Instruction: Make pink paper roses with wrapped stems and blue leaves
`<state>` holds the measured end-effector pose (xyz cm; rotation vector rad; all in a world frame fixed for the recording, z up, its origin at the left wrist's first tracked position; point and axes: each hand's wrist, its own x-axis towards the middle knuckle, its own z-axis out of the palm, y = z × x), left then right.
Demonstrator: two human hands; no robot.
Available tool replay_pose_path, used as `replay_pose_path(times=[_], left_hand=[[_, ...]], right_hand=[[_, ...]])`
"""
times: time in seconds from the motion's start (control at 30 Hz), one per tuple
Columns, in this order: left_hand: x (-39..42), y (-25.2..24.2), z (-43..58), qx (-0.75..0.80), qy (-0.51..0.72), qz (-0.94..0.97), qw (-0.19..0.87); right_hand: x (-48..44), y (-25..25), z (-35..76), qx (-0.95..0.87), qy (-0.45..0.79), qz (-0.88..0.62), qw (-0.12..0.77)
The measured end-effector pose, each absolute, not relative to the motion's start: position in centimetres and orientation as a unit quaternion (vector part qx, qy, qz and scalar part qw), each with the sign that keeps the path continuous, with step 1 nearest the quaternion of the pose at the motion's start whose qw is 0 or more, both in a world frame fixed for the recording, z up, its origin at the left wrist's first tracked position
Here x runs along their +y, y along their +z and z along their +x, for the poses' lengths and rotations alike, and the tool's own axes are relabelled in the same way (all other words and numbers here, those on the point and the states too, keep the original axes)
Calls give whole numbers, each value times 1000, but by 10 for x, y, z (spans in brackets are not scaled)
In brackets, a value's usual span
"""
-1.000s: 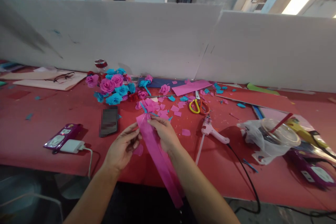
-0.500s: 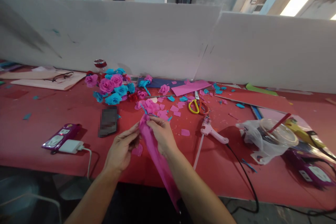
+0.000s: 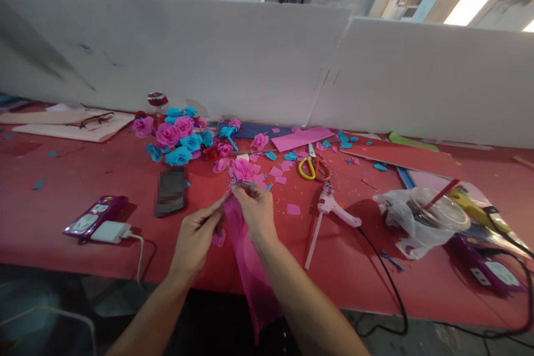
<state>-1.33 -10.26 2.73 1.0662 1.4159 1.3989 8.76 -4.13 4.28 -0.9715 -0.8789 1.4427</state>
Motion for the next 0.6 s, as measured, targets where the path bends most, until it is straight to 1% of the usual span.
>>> replay_pose_path(times=[0.27,0.4,0.5,0.57,0.6], left_hand=[[-106,21,-10,560,572,424,423],[-109,26,-11,566,545,443,433],[-113,39,-14,586,516,500,375],[-111,48,-18,603,509,526,317],[-109,53,-19,607,509,527,307]], right_hand=[[-44,40,90,-353,621,-411,566],[-44,40,92,-353,625,-403,567],[-43,42,96,-365,628,-394,562],[-42,43,100,-373,636,-400,544],[-42,44,101,-376,641,-406,532]])
